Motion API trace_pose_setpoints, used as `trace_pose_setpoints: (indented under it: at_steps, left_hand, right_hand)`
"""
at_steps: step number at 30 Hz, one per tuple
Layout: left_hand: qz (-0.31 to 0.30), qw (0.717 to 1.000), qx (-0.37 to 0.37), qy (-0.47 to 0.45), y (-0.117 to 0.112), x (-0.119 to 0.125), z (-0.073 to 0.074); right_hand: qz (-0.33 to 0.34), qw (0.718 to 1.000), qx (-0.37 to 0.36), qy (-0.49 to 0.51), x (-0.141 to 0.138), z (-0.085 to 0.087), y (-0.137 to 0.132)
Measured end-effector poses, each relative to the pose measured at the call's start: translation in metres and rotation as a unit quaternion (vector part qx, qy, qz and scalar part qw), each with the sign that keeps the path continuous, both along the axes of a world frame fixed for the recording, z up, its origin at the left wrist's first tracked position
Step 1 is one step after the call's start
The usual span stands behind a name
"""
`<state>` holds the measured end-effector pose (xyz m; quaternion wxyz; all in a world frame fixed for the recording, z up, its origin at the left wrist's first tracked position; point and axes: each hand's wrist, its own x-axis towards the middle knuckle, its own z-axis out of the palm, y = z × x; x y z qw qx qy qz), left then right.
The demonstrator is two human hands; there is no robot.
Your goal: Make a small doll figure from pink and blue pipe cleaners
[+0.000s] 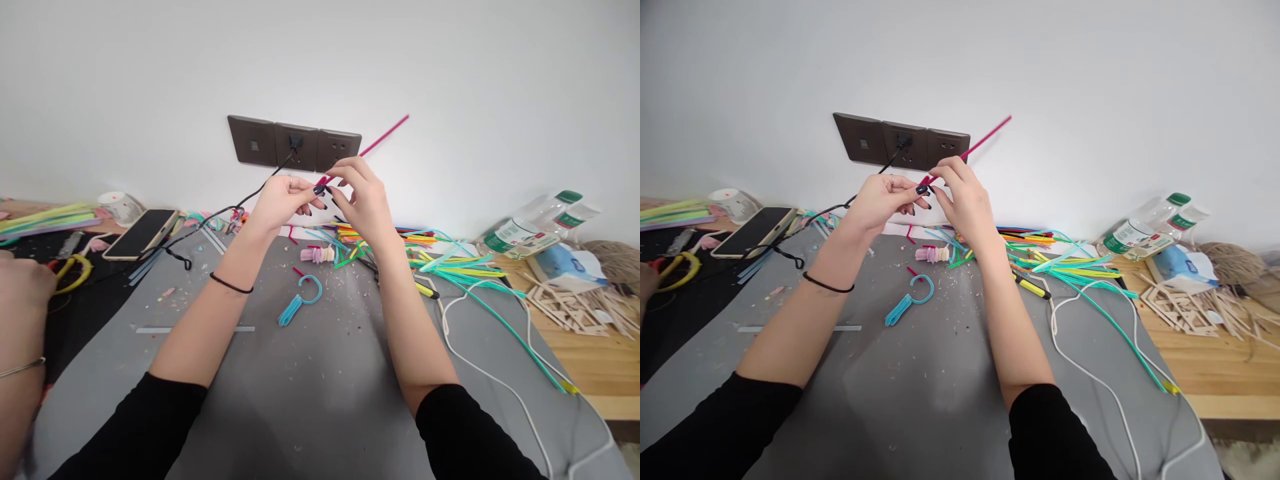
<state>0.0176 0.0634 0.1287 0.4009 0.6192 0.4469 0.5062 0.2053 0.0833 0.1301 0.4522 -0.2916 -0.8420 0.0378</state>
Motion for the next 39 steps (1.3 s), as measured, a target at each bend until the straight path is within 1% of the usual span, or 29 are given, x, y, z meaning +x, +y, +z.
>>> trace_pose_setpoints:
  at_steps: [3, 7, 20, 27, 30, 36, 39]
  left_hand:
    - [-0.005, 1.000, -0.002, 0.000, 0.000, -0.002, 0.001]
    - [-0.015, 1.000, -0.010, 0.008, 0.001, -0.003, 0.002]
    - [-0.011, 0.999, -0.042, -0.016, -0.003, -0.004, 0.006]
    - [-0.054, 0.998, -0.042, 0.010, -0.006, -0.006, 0.012]
    - [-0.055, 0.998, -0.035, 0.024, -0.007, -0.007, 0.013]
    - [-0.014, 0.999, -0.014, 0.035, -0.007, -0.005, 0.011]
    - [0.002, 1.000, -0.001, 0.031, -0.005, -0.005, 0.008]
  right_hand:
    - [0.011, 1.000, -0.015, 0.002, -0.001, 0.002, -0.002]
    - [0.009, 1.000, -0.029, 0.007, -0.002, 0.002, -0.004]
    - [0.007, 1.000, -0.023, 0.005, -0.001, 0.003, -0.004]
    - [0.000, 1.000, -0.017, -0.003, -0.001, 0.001, -0.003]
    - [-0.022, 1.000, -0.007, -0.010, -0.004, 0.000, -0.004]
    - [-0.099, 0.995, 0.011, -0.020, -0.012, -0.004, -0.006]
    - [-0.120, 0.993, 0.020, -0.012, -0.015, -0.005, -0.007]
